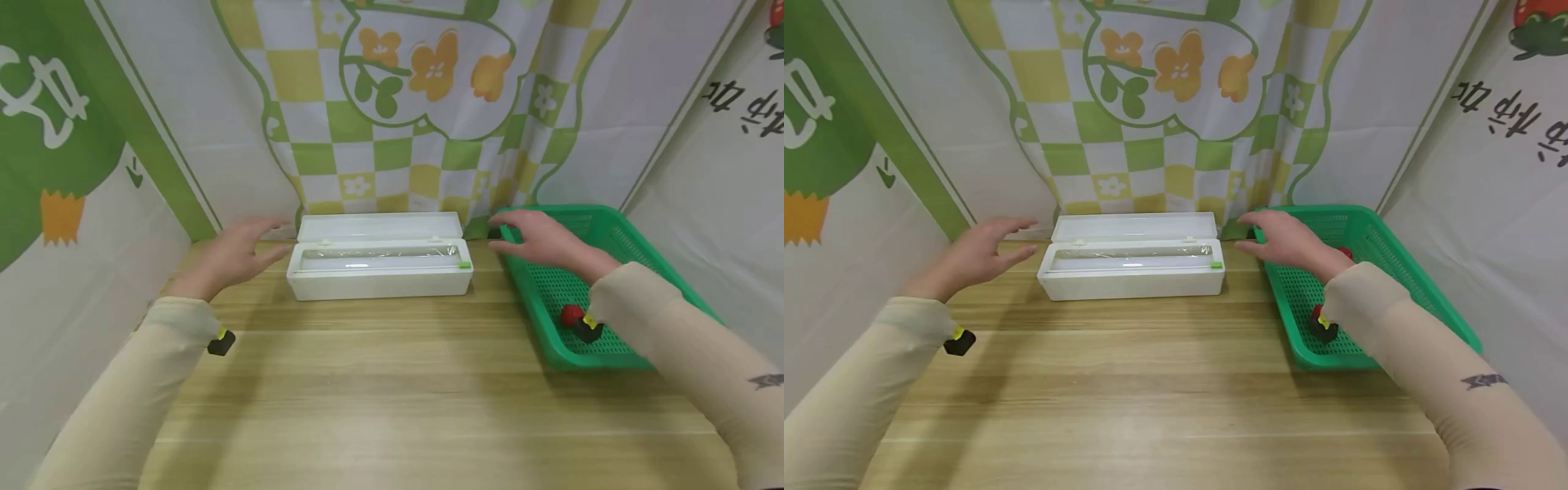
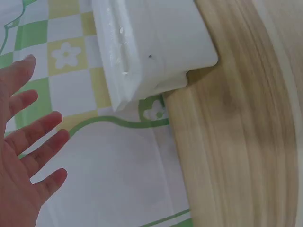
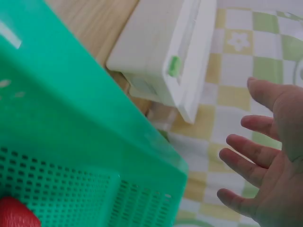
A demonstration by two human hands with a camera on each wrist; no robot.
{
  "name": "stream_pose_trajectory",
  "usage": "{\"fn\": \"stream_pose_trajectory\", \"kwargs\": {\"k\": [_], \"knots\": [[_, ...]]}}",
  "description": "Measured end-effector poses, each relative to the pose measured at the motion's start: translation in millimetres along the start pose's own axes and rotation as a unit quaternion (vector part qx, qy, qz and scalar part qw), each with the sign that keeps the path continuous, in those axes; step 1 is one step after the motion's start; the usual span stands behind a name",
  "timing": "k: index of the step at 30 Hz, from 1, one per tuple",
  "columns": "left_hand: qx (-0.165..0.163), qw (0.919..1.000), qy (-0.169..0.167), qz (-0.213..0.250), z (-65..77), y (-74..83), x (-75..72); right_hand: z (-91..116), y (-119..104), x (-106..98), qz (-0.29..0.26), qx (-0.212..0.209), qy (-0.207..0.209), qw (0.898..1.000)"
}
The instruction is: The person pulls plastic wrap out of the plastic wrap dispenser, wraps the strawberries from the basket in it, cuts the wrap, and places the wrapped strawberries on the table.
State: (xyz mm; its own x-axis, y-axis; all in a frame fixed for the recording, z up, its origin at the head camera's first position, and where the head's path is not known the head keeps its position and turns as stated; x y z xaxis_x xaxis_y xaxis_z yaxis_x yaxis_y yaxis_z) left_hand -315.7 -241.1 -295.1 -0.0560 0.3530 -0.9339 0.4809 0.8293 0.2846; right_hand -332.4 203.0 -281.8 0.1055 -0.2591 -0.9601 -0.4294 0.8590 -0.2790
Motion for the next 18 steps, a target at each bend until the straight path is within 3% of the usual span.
{"fn": "stream_pose_trajectory", "kwargs": {"k": [7,14,18], "knots": [[-0.002,0.9996,-0.001,0.029,-12.6,-4.9,28.2,-24,-11,25,0.009,-0.009,-0.028,1.000],[0.016,0.9997,0.000,0.016,-23.4,-6.5,48.5,-44,-22,39,-0.014,-0.010,-0.046,0.999],[0.009,0.9999,-0.007,0.006,-26.8,-5.0,57.5,-54,-26,47,-0.014,-0.022,-0.050,0.998]]}}
Point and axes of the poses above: each hand's wrist, its own z-axis away from the middle knuckle, its own x-axis out of the palm, y = z × x, the point moved 6 cm from there along -z, towards the middle knuckle, and after that the axes turned 3 degrees about x, right-handed, at the moved point
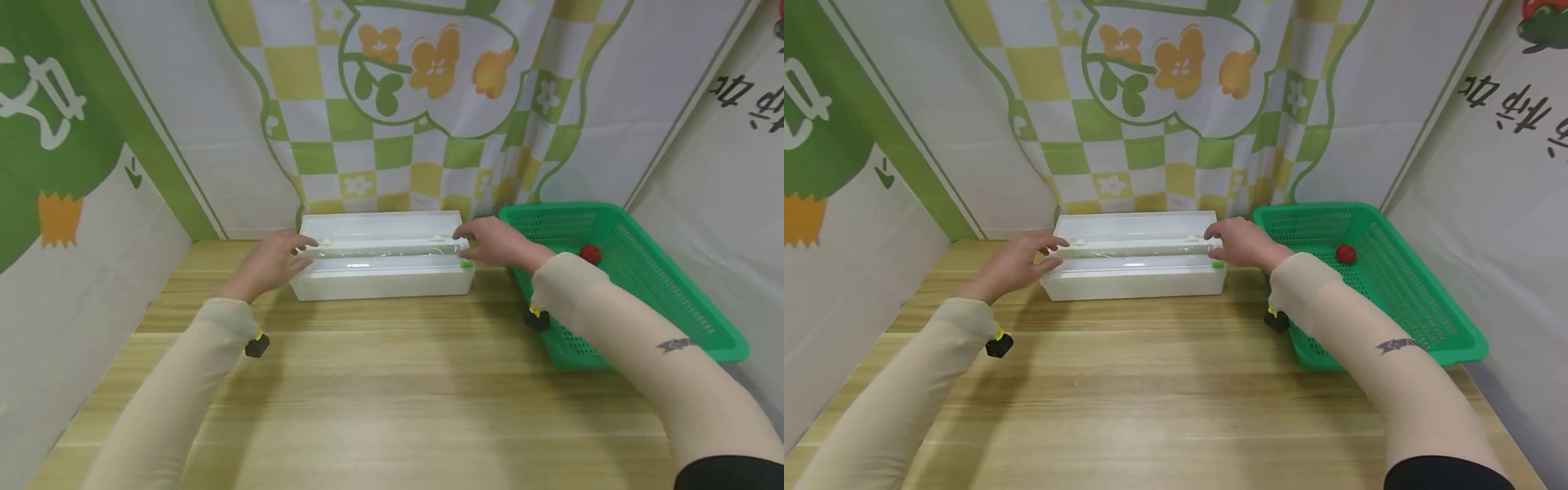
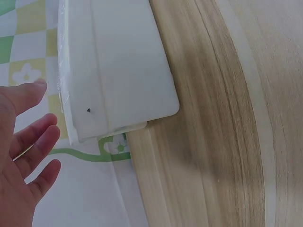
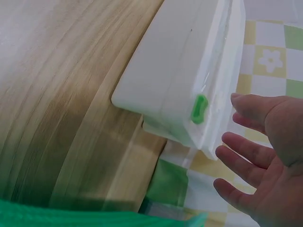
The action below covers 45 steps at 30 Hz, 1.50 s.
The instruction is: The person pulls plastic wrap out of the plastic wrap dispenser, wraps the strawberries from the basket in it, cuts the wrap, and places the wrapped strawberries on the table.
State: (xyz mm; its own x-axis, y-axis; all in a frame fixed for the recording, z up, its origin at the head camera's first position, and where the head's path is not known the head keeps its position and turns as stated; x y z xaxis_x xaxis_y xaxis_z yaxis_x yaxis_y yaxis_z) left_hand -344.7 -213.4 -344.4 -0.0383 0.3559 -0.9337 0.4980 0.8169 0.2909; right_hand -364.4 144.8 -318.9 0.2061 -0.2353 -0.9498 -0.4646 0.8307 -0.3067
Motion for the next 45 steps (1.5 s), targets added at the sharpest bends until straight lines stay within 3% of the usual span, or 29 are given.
{"fn": "stream_pose_trajectory", "kwargs": {"k": [5,15,45], "knots": [[-0.014,0.9999,-0.003,-0.006,-1.9,0.1,6.1,-11,-3,8,0.023,-0.005,0.004,1.000],[-0.016,0.9997,0.004,-0.019,-6.4,-1.5,12.1,-25,-1,16,0.052,0.027,0.040,0.997],[-0.020,0.9986,0.046,-0.015,-14.7,-3.4,19.8,-35,2,24,0.072,0.028,0.129,0.989]]}}
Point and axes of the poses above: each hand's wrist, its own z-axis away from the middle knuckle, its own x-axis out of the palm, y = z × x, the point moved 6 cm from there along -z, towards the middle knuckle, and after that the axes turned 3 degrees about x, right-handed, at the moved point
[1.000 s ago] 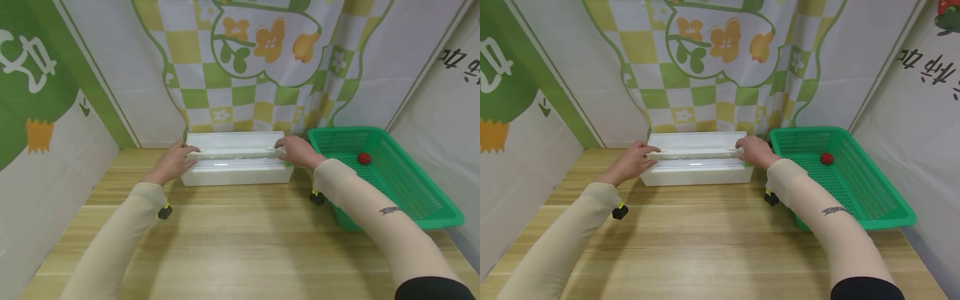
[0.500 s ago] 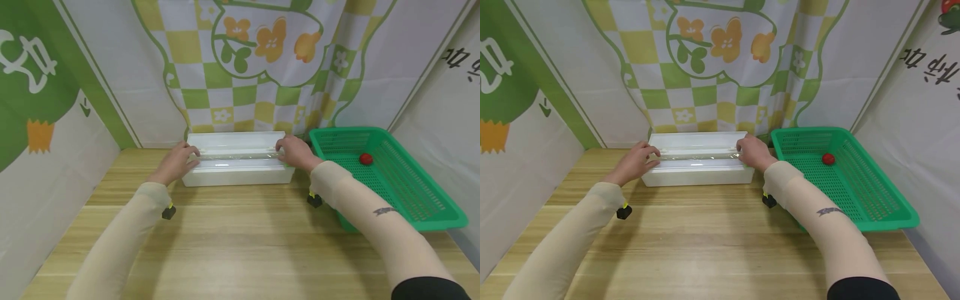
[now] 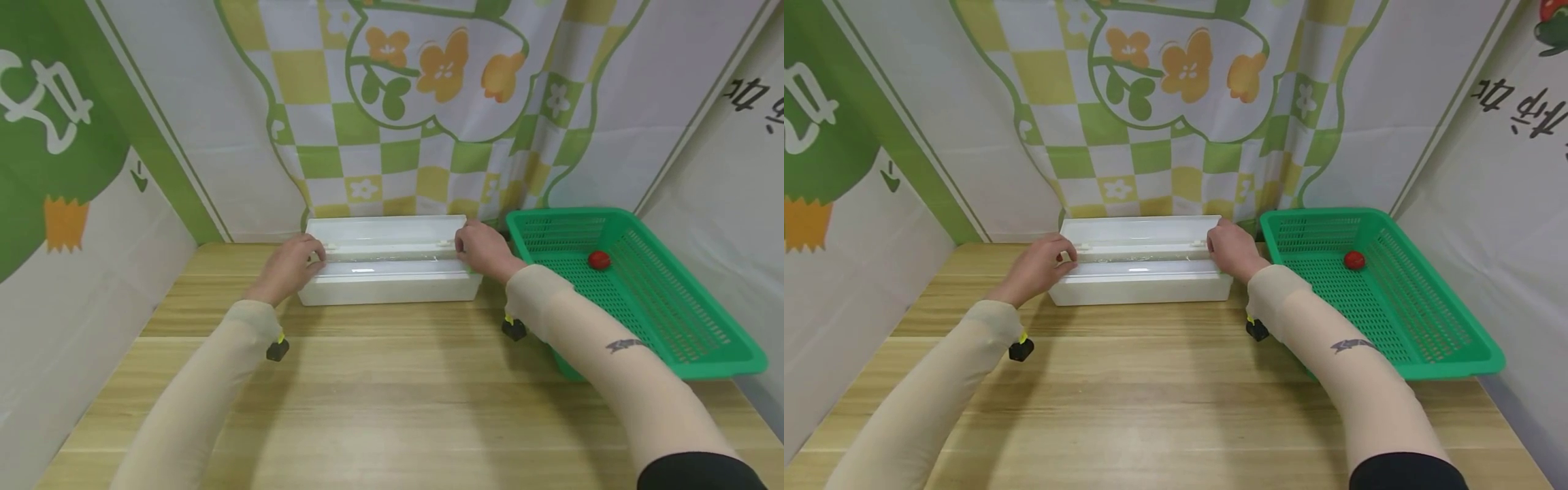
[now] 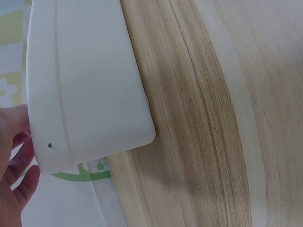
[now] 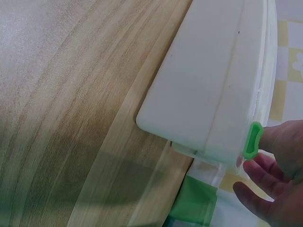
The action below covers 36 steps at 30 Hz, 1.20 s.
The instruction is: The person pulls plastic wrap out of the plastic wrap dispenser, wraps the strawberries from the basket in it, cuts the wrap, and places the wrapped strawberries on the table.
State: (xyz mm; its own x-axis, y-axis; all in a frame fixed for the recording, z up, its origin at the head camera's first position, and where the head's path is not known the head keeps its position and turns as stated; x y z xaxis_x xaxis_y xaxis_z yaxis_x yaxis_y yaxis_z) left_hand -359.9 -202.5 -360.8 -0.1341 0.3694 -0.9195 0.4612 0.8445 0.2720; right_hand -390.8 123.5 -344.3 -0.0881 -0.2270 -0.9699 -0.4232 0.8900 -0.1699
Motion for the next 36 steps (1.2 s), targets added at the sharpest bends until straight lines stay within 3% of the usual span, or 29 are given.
{"fn": "stream_pose_trajectory", "kwargs": {"k": [9,22,31,36], "knots": [[-0.012,0.9997,-0.003,0.021,2.4,0.2,-3.4,2.1,-3.3,-1.4,0.006,-0.014,-0.014,1.000],[-0.012,0.9998,-0.008,0.010,5.1,-0.4,-3.6,-0.2,-4.2,2.7,0.007,-0.016,-0.034,0.999],[0.010,0.9998,0.011,0.011,6.9,1.2,-5.7,0.7,-4.6,1.3,0.007,-0.018,-0.025,1.000],[0.022,0.9995,0.023,0.006,8.7,2.6,-7.5,1.4,-8.3,0.7,-0.010,-0.049,-0.020,0.999]]}}
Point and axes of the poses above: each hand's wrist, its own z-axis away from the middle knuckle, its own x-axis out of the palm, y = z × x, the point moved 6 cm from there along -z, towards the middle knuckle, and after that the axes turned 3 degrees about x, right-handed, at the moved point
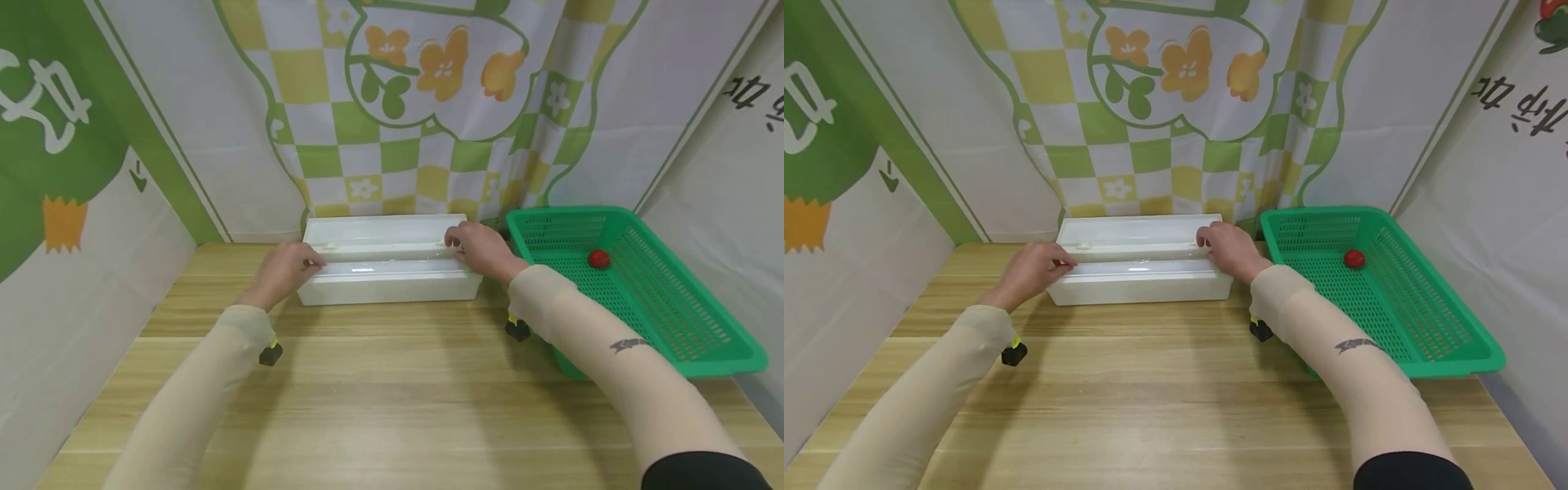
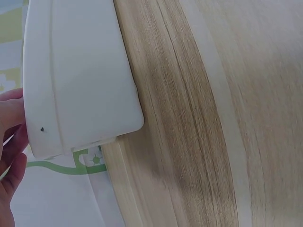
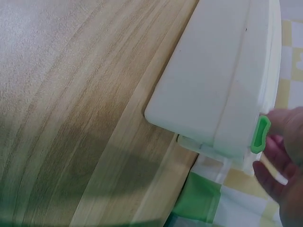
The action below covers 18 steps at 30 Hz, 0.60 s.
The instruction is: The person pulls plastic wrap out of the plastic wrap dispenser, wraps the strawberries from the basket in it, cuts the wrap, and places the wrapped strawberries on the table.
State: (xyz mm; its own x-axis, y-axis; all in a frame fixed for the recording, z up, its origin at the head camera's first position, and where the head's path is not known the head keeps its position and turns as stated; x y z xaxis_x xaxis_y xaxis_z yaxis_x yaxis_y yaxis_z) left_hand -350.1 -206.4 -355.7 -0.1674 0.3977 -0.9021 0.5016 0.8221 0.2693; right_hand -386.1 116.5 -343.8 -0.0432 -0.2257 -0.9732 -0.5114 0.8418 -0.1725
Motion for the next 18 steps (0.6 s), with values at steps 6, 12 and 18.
{"fn": "stream_pose_trajectory", "kwargs": {"k": [6,12,18], "knots": [[0.010,0.9999,0.003,0.002,1.2,0.5,-0.7,-3.8,-6.5,5.1,-0.008,-0.043,-0.015,0.999],[0.022,0.9997,0.006,0.004,1.4,0.5,-0.5,-5.9,-8.1,7.8,0.013,-0.039,-0.018,0.999],[0.015,0.9998,0.004,0.013,1.7,-0.9,0.5,-4.3,-7.0,7.1,0.031,-0.045,0.004,0.998]]}}
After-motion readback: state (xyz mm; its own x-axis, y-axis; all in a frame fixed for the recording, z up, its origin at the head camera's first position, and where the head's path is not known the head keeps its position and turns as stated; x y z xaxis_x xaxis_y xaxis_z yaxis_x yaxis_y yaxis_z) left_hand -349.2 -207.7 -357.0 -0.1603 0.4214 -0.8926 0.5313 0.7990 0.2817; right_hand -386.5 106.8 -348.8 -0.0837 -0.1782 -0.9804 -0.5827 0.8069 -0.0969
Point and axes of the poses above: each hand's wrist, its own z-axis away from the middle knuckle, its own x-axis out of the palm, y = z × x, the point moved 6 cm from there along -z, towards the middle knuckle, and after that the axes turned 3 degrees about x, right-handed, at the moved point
